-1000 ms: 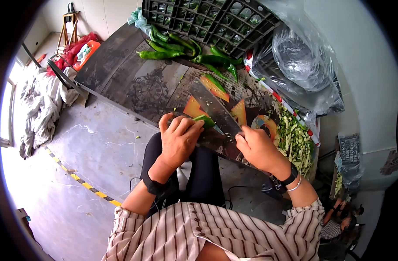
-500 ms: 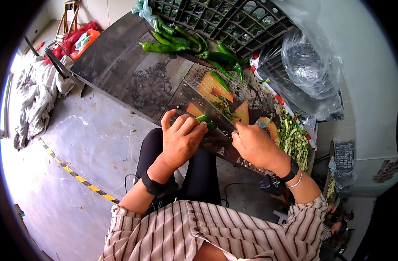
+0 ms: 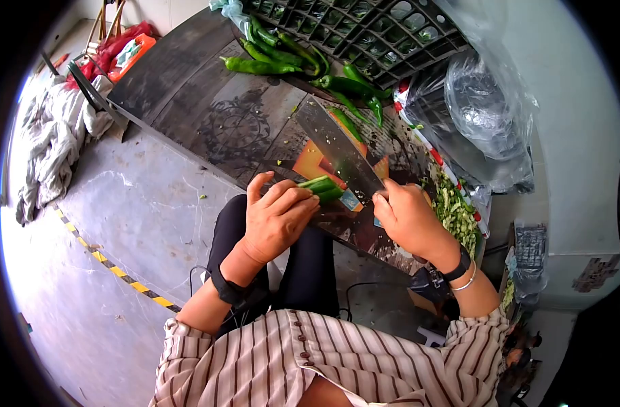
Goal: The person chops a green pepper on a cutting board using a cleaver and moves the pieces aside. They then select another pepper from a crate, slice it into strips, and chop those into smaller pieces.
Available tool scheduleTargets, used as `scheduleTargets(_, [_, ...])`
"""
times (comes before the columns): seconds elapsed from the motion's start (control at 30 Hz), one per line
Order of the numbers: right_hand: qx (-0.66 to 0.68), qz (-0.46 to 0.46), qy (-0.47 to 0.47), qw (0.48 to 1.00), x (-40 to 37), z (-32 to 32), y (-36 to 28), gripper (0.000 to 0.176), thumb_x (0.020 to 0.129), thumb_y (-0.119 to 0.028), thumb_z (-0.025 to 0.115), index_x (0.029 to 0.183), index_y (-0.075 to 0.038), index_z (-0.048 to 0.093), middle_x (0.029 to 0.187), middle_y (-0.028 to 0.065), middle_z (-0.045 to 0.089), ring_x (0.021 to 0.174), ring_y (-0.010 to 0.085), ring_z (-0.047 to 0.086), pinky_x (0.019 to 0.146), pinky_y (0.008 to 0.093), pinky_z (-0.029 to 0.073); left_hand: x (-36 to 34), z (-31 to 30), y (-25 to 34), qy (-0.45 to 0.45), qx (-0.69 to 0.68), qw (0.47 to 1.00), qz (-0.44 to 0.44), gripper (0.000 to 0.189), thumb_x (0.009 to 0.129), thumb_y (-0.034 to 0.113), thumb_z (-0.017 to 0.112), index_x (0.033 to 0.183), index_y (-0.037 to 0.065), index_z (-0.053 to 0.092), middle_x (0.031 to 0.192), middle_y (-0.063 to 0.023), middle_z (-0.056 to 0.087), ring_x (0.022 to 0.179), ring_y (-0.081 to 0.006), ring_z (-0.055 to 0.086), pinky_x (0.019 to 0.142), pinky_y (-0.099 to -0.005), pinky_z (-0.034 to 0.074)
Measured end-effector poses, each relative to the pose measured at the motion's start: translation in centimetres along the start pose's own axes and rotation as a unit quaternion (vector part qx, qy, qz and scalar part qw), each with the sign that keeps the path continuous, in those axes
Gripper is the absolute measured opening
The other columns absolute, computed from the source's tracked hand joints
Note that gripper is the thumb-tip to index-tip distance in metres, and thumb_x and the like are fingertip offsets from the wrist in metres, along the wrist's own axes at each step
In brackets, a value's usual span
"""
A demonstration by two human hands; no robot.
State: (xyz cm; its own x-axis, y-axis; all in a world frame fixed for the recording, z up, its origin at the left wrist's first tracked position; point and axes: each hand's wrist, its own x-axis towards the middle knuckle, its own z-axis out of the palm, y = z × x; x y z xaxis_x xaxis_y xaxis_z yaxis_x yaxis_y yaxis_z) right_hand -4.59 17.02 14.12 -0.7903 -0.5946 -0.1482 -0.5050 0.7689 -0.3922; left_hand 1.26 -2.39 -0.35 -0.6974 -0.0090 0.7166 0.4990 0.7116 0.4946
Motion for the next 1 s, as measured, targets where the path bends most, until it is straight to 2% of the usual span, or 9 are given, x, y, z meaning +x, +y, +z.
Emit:
scheduleTargets(0.3, [-0.036, -0.022, -0.02, 0.999, -0.3, 1.0, -0.2, 0.015, 0.089, -0.012, 0.055, 0.085, 0.003, 0.05, 0.061, 0.0235, 0.056, 0.061, 0.0434, 0.058, 0.056, 0.0501, 0.046, 0.4, -0.2, 0.1, -0.002, 0.003, 1.0, -0.015, 0.016, 0.069, 0.015, 0.077, 0.085, 0.016, 0.072, 0.089, 0.0046, 0.064, 0.094, -0.0146, 0.059, 0.104, -0.0452, 0.029])
scheduleTargets(0.57, [-0.029, -0.026, -0.041, 0.998, 0.1, 1.0, 0.2, 0.016, 0.088, -0.011, 0.056, 0.084, 0.003, 0.049, 0.061, 0.0237, 0.056, 0.061, 0.0428, 0.058, 0.056, 0.0497, 0.045, 0.2, -0.6, -1.0, -0.011, -0.01, 1.0, 0.021, 0.027, 0.067, 0.017, 0.079, 0.093, 0.019, 0.071, 0.095, 0.006, 0.065, 0.098, -0.0151, 0.058, 0.107, -0.0464, 0.026])
scheduleTargets(0.63, [-0.026, -0.051, -0.043, 0.997, 0.2, 1.0, 0.5, 0.016, 0.088, -0.01, 0.055, 0.083, 0.003, 0.048, 0.061, 0.0233, 0.055, 0.061, 0.0426, 0.057, 0.055, 0.0494, 0.045, 0.1, -0.8, -1.1, -0.003, -0.009, 1.0, 0.013, 0.028, 0.066, 0.017, 0.08, 0.093, 0.019, 0.071, 0.095, 0.006, 0.065, 0.098, -0.0152, 0.058, 0.107, -0.0465, 0.026])
scheduleTargets(0.77, [-0.012, -0.002, -0.064, 0.998, 0.5, 0.5, 0.1, 0.018, 0.09, -0.012, 0.053, 0.082, 0.004, 0.052, 0.065, 0.027, 0.055, 0.065, 0.0461, 0.056, 0.058, 0.0491, 0.043, 0.0, -0.6, -1.5, 0.009, -0.012, 1.0, 0.016, 0.028, 0.065, 0.018, 0.081, 0.091, 0.018, 0.071, 0.094, 0.0058, 0.065, 0.097, -0.0152, 0.058, 0.107, -0.0466, 0.027])
scheduleTargets(0.83, [-0.036, -0.065, -0.06, 0.995, 0.6, 0.5, 0.1, 0.017, 0.09, -0.012, 0.053, 0.084, 0.005, 0.052, 0.066, 0.0272, 0.055, 0.065, 0.0464, 0.056, 0.058, 0.0492, 0.043, 0.1, -0.5, -1.5, 0.008, -0.017, 1.0, 0.012, 0.026, 0.066, 0.019, 0.081, 0.09, 0.018, 0.072, 0.094, 0.0059, 0.065, 0.096, -0.0152, 0.059, 0.107, -0.0466, 0.027])
scheduleTargets(0.97, [-0.024, -0.045, -0.059, 0.997, 0.7, 0.9, 0.3, 0.018, 0.09, -0.012, 0.053, 0.085, 0.005, 0.052, 0.067, 0.0277, 0.056, 0.066, 0.0466, 0.057, 0.058, 0.0496, 0.043, 0.0, -0.4, -1.6, 0.01, -0.024, 1.0, 0.007, 0.022, 0.066, 0.019, 0.081, 0.086, 0.017, 0.073, 0.092, 0.006, 0.066, 0.096, -0.0151, 0.059, 0.108, -0.0466, 0.026])
scheduleTargets(1.0, [-0.013, -0.007, -0.065, 0.998, 0.7, 0.9, 0.3, 0.018, 0.09, -0.012, 0.053, 0.086, 0.006, 0.052, 0.067, 0.028, 0.056, 0.067, 0.0467, 0.057, 0.058, 0.0499, 0.043, 0.0, -0.3, -1.6, 0.008, -0.023, 1.0, 0.003, 0.022, 0.066, 0.019, 0.081, 0.086, 0.017, 0.073, 0.092, 0.006, 0.066, 0.096, -0.0151, 0.059, 0.108, -0.0466, 0.026])
